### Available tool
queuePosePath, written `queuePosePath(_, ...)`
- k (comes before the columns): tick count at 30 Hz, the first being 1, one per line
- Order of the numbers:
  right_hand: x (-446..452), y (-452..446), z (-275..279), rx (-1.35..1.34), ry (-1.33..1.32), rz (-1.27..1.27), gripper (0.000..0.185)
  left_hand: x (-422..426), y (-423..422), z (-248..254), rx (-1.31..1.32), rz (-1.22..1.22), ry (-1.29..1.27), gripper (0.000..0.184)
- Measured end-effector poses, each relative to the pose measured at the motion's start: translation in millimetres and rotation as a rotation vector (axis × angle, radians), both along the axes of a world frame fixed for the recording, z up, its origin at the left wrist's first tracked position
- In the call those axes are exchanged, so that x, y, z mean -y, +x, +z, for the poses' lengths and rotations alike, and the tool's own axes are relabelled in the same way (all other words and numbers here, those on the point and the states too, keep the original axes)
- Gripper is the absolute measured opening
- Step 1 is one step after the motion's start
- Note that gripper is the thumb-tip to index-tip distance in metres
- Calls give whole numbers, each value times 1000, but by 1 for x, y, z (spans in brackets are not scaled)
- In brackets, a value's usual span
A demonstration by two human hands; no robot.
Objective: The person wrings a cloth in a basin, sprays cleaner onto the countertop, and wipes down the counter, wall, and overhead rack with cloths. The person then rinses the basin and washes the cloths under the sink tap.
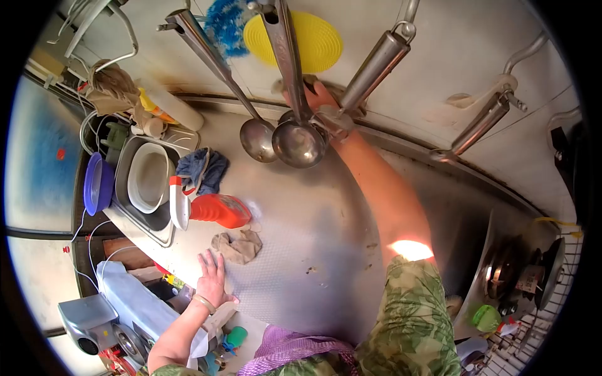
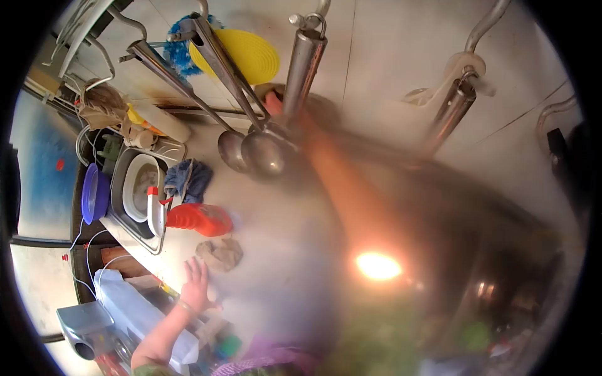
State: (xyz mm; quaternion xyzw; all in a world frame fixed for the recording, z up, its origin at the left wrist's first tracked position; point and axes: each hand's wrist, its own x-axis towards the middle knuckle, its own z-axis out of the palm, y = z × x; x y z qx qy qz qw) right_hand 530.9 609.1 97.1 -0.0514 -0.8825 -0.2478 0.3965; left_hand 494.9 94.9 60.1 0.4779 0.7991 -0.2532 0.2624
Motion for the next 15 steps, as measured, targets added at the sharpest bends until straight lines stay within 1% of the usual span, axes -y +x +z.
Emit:
queuePosePath(2,-4,19,-34,140,-31,33,22,3,1,-3,-14,-17,3,152)
queuePosePath(4,-12,52,-57,185,-180,-65,19,-1,2,2,-13,-2,-21,153)
queuePosePath(5,-14,74,-68,159,-300,-172,18,-3,3,5,-10,4,-31,153)
queuePosePath(6,-14,89,-83,-116,-506,-317,20,-3,2,7,-15,-4,-31,153)
queuePosePath(8,-33,156,-84,119,-303,-613,33,-2,2,6,-23,-13,-24,153)
queuePosePath(10,-40,194,-68,-480,-509,-493,48,2,-2,-1,-38,-27,31,153)
queuePosePath(12,-10,208,-31,-472,-504,-512,39,12,2,-2,-31,-35,36,154)
queuePosePath(13,-15,217,-37,-463,-462,-615,36,9,1,-1,-26,-27,34,154)
queuePosePath(15,1,232,-30,-261,-656,-467,34,9,2,-4,-21,-21,44,154)
